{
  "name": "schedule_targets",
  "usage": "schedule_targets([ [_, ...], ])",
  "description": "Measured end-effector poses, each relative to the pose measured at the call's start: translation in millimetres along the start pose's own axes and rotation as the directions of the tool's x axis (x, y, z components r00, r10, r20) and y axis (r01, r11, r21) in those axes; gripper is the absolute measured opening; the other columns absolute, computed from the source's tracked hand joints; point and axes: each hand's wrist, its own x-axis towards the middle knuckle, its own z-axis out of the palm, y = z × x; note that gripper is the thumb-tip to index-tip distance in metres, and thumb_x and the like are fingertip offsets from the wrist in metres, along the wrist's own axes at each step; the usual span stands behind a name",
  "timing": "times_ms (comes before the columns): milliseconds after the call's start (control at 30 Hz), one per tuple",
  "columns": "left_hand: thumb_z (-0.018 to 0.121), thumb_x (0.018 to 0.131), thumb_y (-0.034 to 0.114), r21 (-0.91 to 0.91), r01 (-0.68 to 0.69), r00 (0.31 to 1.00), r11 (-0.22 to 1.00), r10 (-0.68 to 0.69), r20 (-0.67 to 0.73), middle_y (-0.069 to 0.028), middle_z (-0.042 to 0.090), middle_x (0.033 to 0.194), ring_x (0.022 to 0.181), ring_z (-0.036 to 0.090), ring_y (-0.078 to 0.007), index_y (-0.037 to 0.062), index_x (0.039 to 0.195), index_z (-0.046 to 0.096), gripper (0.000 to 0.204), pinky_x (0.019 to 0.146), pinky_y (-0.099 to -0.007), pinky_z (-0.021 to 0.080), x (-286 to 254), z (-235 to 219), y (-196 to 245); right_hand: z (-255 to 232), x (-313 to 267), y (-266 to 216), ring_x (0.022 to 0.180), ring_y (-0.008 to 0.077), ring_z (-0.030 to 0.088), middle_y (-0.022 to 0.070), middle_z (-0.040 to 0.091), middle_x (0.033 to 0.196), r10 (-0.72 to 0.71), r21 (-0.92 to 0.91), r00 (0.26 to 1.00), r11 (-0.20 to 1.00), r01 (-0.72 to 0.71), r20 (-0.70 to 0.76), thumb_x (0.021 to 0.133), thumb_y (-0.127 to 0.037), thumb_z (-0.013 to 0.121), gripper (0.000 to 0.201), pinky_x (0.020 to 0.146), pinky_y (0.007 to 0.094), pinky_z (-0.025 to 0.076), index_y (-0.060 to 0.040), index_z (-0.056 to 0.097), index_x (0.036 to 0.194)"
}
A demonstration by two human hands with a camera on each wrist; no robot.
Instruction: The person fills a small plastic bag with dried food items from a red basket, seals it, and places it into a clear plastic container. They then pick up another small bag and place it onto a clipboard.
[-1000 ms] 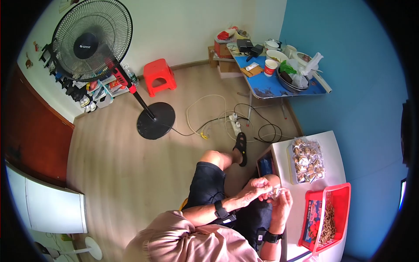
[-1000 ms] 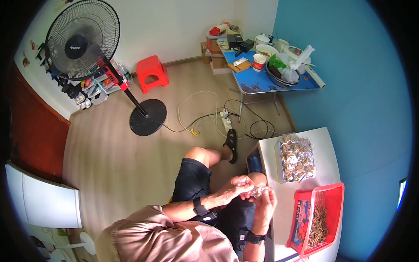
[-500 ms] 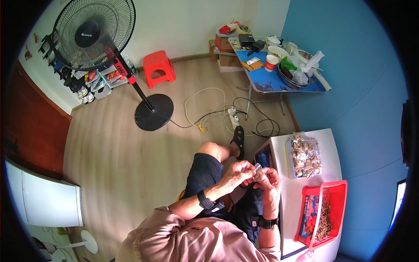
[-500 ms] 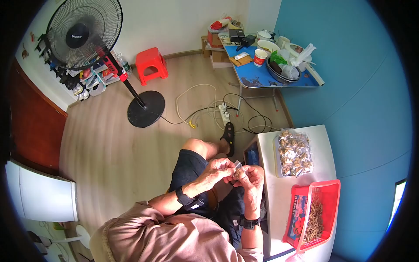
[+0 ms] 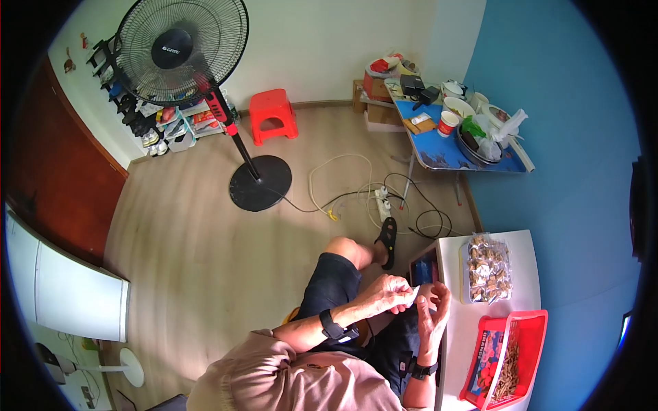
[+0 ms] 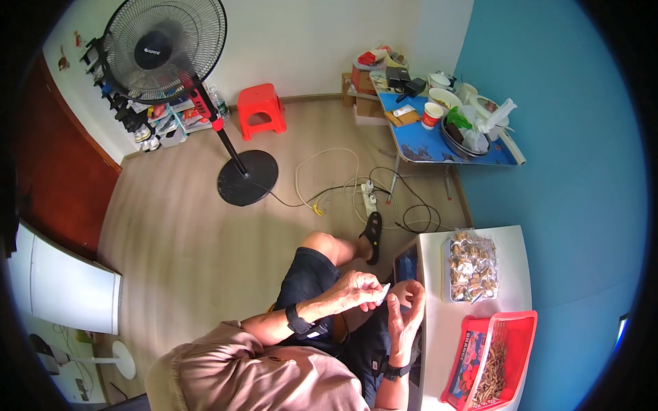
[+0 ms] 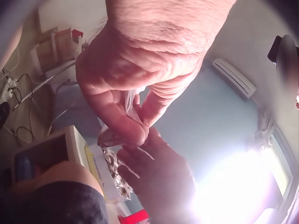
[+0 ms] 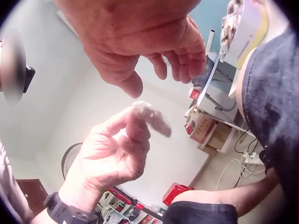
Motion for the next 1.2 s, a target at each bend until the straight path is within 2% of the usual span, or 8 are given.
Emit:
schedule_targets([
  [67, 0.061, 0.091, 0.023, 0.039, 0.0, 1.0, 0.999, 0.0, -0.001, -0.0049, 0.065, 0.082, 0.074, 0.063, -0.0117, -0.0008, 0.092, 0.064, 0.024, 0.063, -0.025, 0.052, -0.9, 1.4, 0.6, -4.5, -4.5, 1.8, 0.072, 0.0133, 0.056, 0.0023, 0.06, 0.081, -0.111, -0.187, 0.993, 0.977, 0.1, -0.049, 0.084, -0.019, 0.072, 0.029, 0.071, 0.0282, 0.047, -0.0017, 0.057, 0.103],
  [267, 0.064, 0.088, 0.023, 0.156, -0.012, 1.0, 0.988, 0.013, -0.005, -0.0074, 0.066, 0.075, 0.076, 0.064, -0.0143, -0.0014, 0.091, 0.065, 0.024, 0.066, -0.0289, 0.052, 3.0, 6.5, -16.9, -6.6, -14.1, 1.8, 0.058, 0.0058, 0.051, 0.0003, 0.062, 0.069, 0.375, 0.081, 0.91, 0.916, -0.393, 0.18, 0.088, -0.02, 0.071, 0.022, 0.055, 0.0193, 0.04, 0.0005, 0.065, 0.088],
  [367, 0.067, 0.08, 0.018, 0.395, -0.11, 0.986, 0.912, 0.15, -0.073, -0.0159, 0.068, 0.078, 0.073, 0.067, -0.0268, -0.001, 0.087, 0.066, 0.021, 0.067, -0.0377, 0.05, -2.1, 11.7, -11.9, -4.0, -15.2, -6.8, 0.051, 0.0044, 0.046, -0.0014, 0.057, 0.06, 0.401, 0.109, 0.896, 0.898, -0.426, 0.192, 0.089, -0.022, 0.068, 0.024, 0.05, 0.0195, 0.034, -0.0031, 0.063, 0.075],
  [500, 0.069, 0.081, 0.026, 0.46, -0.089, 0.99, 0.884, 0.129, -0.057, -0.0122, 0.066, 0.075, 0.072, 0.063, -0.0201, 0.0004, 0.084, 0.065, 0.026, 0.064, -0.0336, 0.048, 0.9, 7.9, -27.3, -8.5, -19.2, -1.2, 0.049, 0.0058, 0.046, 0.0004, 0.057, 0.058, 0.42, 0.089, 0.89, 0.894, -0.439, 0.176, 0.089, -0.021, 0.067, 0.026, 0.049, 0.0206, 0.035, -0.0033, 0.063, 0.07],
  [900, 0.064, 0.081, 0.025, -0.066, 0.045, 0.999, 0.997, -0.044, 0.02, -0.0032, 0.061, 0.074, 0.067, 0.059, -0.0118, 0.0026, 0.079, 0.061, 0.023, 0.059, -0.0273, 0.05, -0.9, 12.3, -24.1, -10.9, -23.9, 12.0, 0.052, 0.0074, 0.045, -0.0001, 0.056, 0.061, 0.391, 0.169, 0.901, 0.891, -0.422, 0.19, 0.093, -0.021, 0.062, 0.026, 0.051, 0.0223, 0.037, -0.0037, 0.059, 0.074],
  [1033, 0.066, 0.082, 0.021, 0.022, 0.012, 0.996, 1.0, -0.01, -0.092, -0.0052, 0.063, 0.074, 0.069, 0.061, -0.0164, 0.0024, 0.081, 0.061, 0.019, 0.059, -0.0307, 0.05, 5.6, 9.7, -40.5, -10.2, -24.9, 11.2, 0.053, 0.0091, 0.046, 0.0021, 0.056, 0.061, 0.204, -0.238, 0.97, 0.957, -0.169, 0.132, 0.093, -0.017, 0.061, 0.023, 0.05, 0.0251, 0.038, -0.0002, 0.058, 0.078],
  [1100, 0.062, 0.079, 0.017, 0.452, -0.017, 0.958, 0.892, 0.143, -0.247, -0.0111, 0.061, 0.07, 0.064, 0.061, -0.0238, 0.0033, 0.08, 0.057, 0.015, 0.058, -0.0357, 0.048, 9.5, 11.7, -44.5, -11.4, -25.4, 8.3, 0.054, 0.0083, 0.045, 0.0016, 0.056, 0.062, 0.149, -0.333, 0.978, 0.938, -0.093, 0.147, 0.093, -0.015, 0.061, 0.021, 0.05, 0.0245, 0.038, 0.0012, 0.058, 0.079],
  [1200, 0.061, 0.078, 0.013, 0.473, -0.051, 0.943, 0.88, 0.199, -0.268, -0.015, 0.06, 0.07, 0.064, 0.06, -0.0296, 0.0035, 0.08, 0.054, 0.012, 0.059, -0.0392, 0.046, 8.8, 16.9, -46.6, -11.1, -25.7, 1.8, 0.057, 0.0092, 0.048, 0.004, 0.057, 0.065, -0.054, -0.527, 0.962, 0.828, 0.193, 0.268, 0.09, -0.011, 0.062, 0.015, 0.053, 0.0252, 0.04, 0.0023, 0.06, 0.084],
])
